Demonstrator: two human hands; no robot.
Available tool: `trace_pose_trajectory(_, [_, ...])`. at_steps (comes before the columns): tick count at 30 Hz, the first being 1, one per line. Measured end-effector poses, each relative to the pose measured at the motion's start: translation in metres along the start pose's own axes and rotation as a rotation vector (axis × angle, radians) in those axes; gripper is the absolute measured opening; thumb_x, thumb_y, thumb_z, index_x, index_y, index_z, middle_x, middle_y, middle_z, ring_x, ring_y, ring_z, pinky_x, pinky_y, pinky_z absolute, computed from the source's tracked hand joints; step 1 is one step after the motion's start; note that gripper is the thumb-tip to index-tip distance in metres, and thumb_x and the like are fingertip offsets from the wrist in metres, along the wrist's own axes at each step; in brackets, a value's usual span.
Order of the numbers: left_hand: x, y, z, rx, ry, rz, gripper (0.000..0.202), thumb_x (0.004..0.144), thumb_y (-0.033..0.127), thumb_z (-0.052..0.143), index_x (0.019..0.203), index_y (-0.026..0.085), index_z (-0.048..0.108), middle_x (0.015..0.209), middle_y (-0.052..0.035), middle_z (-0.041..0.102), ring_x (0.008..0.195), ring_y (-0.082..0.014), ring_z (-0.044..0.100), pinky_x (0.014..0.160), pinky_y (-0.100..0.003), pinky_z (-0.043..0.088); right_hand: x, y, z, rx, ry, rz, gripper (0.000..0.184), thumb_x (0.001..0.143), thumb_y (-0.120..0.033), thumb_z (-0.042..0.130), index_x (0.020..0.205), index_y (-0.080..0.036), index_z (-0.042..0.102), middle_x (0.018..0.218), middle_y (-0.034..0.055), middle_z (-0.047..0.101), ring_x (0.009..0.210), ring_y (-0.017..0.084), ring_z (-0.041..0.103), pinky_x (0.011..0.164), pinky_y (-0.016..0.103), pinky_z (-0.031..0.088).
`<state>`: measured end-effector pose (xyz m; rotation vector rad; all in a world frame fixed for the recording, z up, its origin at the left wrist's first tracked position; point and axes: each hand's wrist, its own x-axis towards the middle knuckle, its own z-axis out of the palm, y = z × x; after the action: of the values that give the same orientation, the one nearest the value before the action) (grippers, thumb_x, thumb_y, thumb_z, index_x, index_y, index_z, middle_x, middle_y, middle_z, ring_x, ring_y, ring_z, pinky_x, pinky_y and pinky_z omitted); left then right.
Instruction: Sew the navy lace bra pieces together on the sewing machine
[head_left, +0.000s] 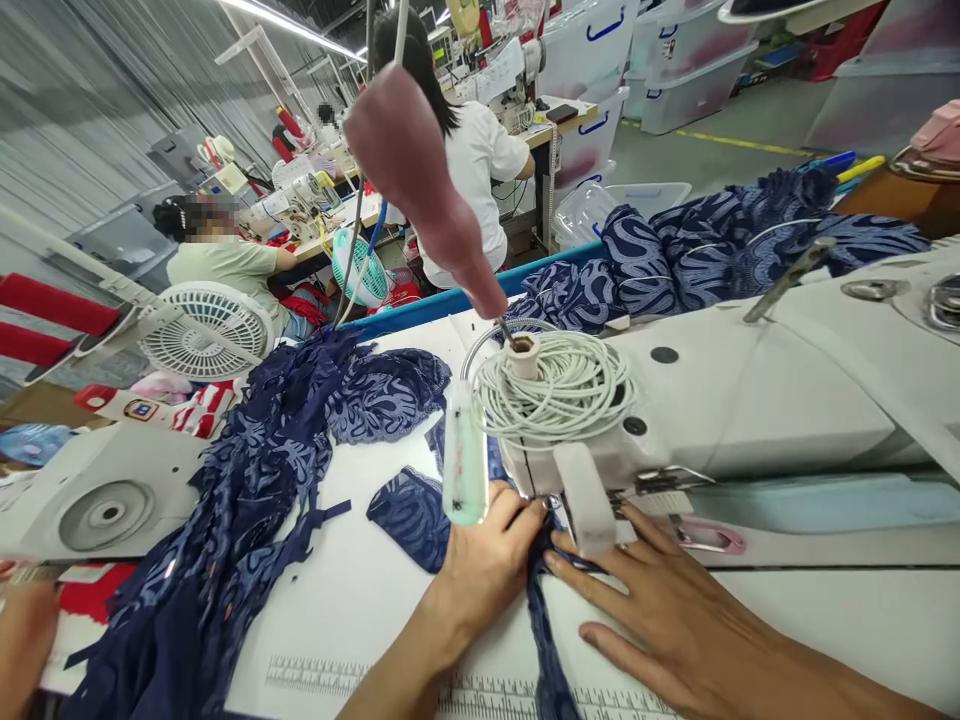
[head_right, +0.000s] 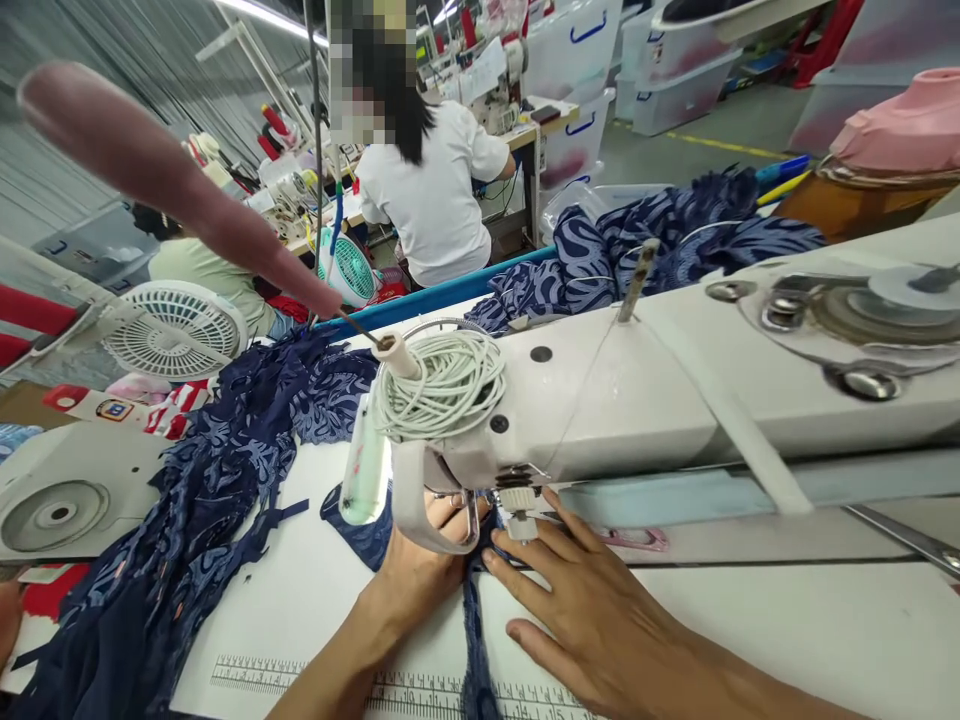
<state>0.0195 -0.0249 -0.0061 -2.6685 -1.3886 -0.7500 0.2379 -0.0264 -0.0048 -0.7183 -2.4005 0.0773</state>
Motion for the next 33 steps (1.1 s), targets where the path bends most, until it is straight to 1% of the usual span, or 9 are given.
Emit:
trace_pose_trajectory(4, [0.000, 0.003, -0.005, -0.084, -0.030, -0.095, 0.023, 0.090, 0.006, 0.049, 0.101, 0.018, 0.066, 0.088, -0.0051, 0.065, 0.081, -0.0178, 0.060, 0.072, -0.030, 0.048, -0.001, -0.004, 0.002, 0.057, -0.003, 0.030, 0.036, 0.102, -0.042, 0.043, 0.123, -0.026, 0.068, 0.117, 0.0002, 0.072, 0.101, 0.020, 0.061, 0.118, 0.042, 0.017])
trace_pose_trajectory(9, [-0.004, 0.008, -0.001, 0.017, -0.031, -0.027, 0.029, 0.086, 0.005, 0.051, 0.108, 0.018, 0.063, 0.091, -0.0060, 0.066, 0.085, -0.0215, 0.060, 0.073, -0.033, 0.049, -0.001, -0.006, -0.001, 0.028, 0.027, 0.019, 0.034, 0.101, -0.041, 0.045, 0.123, -0.027, 0.067, 0.116, -0.0024, 0.072, 0.101, 0.019, 0.060, 0.118, 0.039, 0.020])
trace_pose_trajectory(14, [-0.007, 0.001, 0.007, 0.129, -0.034, 0.007, 0.036, 0.083, 0.000, 0.050, 0.113, 0.018, 0.062, 0.089, -0.0042, 0.066, 0.081, -0.0209, 0.060, 0.071, -0.032, 0.049, 0.001, -0.002, -0.001, -0.017, 0.017, 0.040, 0.037, 0.103, -0.038, 0.037, 0.122, -0.026, 0.067, 0.103, 0.0019, 0.073, 0.097, 0.022, 0.060, 0.109, 0.042, 0.028])
trace_pose_trajectory(18, [0.001, -0.001, 0.001, 0.117, -0.042, -0.043, 0.035, 0.083, 0.000, 0.048, 0.107, 0.019, 0.064, 0.094, -0.0055, 0.066, 0.090, -0.0224, 0.061, 0.076, -0.034, 0.052, 0.002, 0.002, 0.003, -0.033, -0.032, 0.029, 0.039, 0.101, -0.041, 0.044, 0.129, -0.021, 0.063, 0.092, 0.0038, 0.071, 0.094, 0.023, 0.060, 0.105, 0.044, 0.031])
trace_pose_trajectory(20, [0.005, 0.010, -0.004, 0.120, -0.023, -0.087, 0.031, 0.086, 0.005, 0.050, 0.110, 0.019, 0.065, 0.100, -0.0085, 0.065, 0.099, -0.0248, 0.061, 0.081, -0.037, 0.052, 0.002, 0.002, 0.006, -0.010, -0.064, 0.054, 0.038, 0.099, -0.042, 0.047, 0.125, -0.020, 0.064, 0.093, 0.0051, 0.071, 0.101, 0.025, 0.060, 0.106, 0.045, 0.032])
trace_pose_trajectory(23, [-0.003, 0.043, -0.006, 0.232, 0.070, -0.134, 0.033, 0.091, 0.018, 0.057, 0.123, 0.019, 0.063, 0.116, -0.0141, 0.063, 0.115, -0.0303, 0.056, 0.099, -0.052, 0.045, -0.002, 0.005, 0.006, 0.021, -0.123, 0.071, 0.029, 0.098, -0.041, 0.051, 0.110, -0.021, 0.069, 0.098, 0.0063, 0.070, 0.110, 0.026, 0.058, 0.104, 0.047, 0.035])
trace_pose_trajectory(27, [-0.047, 0.075, -0.002, 0.295, 0.131, -0.141, 0.047, 0.090, 0.013, 0.054, 0.135, 0.024, 0.059, 0.132, -0.0156, 0.055, 0.132, -0.0322, 0.047, 0.116, -0.060, 0.027, -0.024, 0.027, -0.005, -0.126, -0.059, 0.047, 0.030, 0.099, -0.021, 0.044, 0.119, -0.022, 0.066, 0.119, 0.0093, 0.067, 0.113, 0.026, 0.057, 0.092, 0.044, 0.040])
trace_pose_trajectory(29, [-0.072, 0.066, -0.006, 0.305, 0.136, -0.179, 0.050, 0.088, 0.010, 0.056, 0.134, 0.028, 0.059, 0.135, -0.0153, 0.051, 0.135, -0.0339, 0.044, 0.116, -0.062, 0.028, -0.034, 0.043, -0.014, -0.190, -0.055, 0.039, 0.036, 0.099, -0.016, 0.042, 0.126, -0.023, 0.063, 0.124, 0.0093, 0.066, 0.106, 0.025, 0.059, 0.088, 0.043, 0.042])
trace_pose_trajectory(33, [-0.093, 0.010, -0.038, 0.432, 0.063, -0.216, 0.054, 0.088, 0.003, 0.055, 0.137, 0.026, 0.056, 0.136, -0.0173, 0.049, 0.137, -0.0355, 0.042, 0.114, -0.064, 0.030, -0.032, 0.052, -0.023, -0.224, -0.002, -0.030, 0.032, 0.098, -0.015, 0.048, 0.127, -0.019, 0.061, 0.115, 0.0098, 0.068, 0.102, 0.025, 0.060, 0.087, 0.042, 0.044])
